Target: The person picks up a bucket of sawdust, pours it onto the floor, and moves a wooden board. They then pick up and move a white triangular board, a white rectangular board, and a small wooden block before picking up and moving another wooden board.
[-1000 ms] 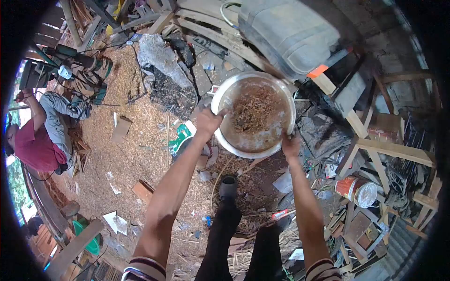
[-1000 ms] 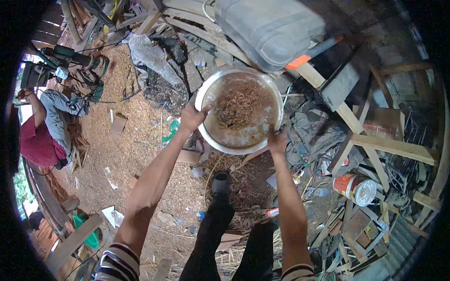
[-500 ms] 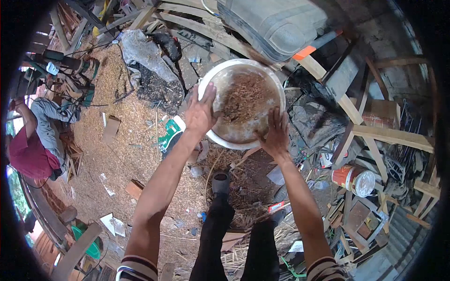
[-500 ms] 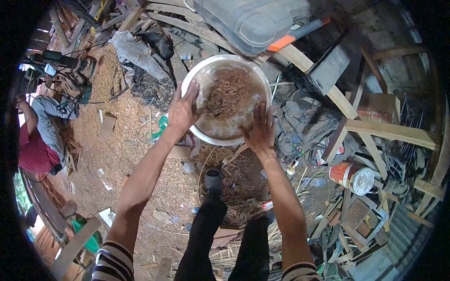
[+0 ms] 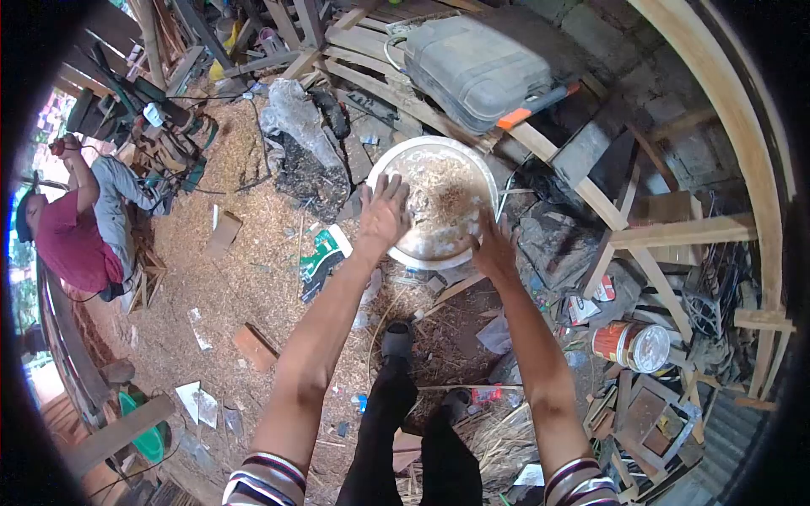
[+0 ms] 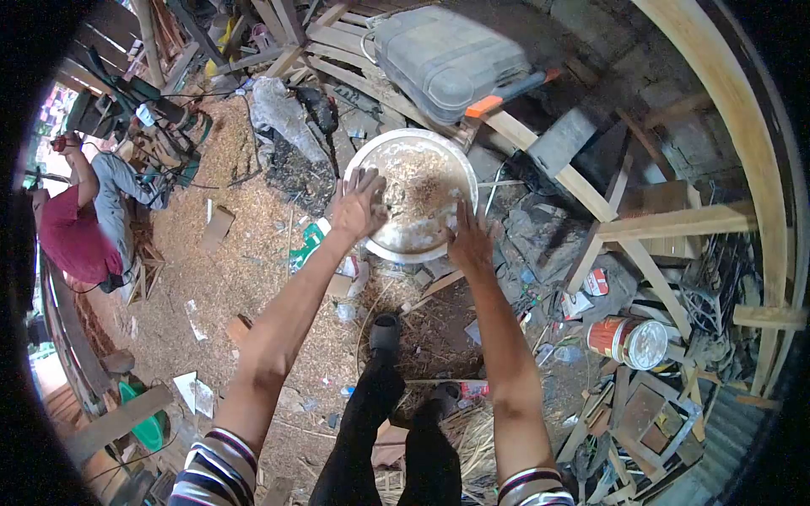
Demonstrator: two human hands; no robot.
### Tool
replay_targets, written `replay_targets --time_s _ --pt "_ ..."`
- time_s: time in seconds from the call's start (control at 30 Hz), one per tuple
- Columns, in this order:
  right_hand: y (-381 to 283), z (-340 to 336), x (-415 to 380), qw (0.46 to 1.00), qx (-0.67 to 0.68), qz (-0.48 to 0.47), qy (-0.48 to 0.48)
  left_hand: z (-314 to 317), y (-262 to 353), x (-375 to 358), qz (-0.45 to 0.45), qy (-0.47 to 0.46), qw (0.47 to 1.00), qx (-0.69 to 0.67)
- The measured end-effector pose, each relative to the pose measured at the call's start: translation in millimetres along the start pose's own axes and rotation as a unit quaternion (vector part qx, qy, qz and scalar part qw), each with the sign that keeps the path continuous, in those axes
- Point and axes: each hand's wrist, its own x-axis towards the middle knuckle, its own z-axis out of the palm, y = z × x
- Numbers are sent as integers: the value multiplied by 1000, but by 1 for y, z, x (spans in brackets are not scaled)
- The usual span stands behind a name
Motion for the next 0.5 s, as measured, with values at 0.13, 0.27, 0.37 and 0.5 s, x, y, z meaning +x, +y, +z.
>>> replay_targets --time_s 0.13,0.27,0.37,0.5 --pt "12 -11 -76 993 85 -30 71 1 25 -81 6 28 995 -95" --pt "49 -2 -216 986 154 -10 56 4 44 -220 -74 22 982 -171" --pt "87 6 -362 986 161 23 37 -7 40 -351 -187 -90 949 -239" --pt "119 -38 -533 919 274 225 -173 -49 40 -510 -342 -210 881 -250"
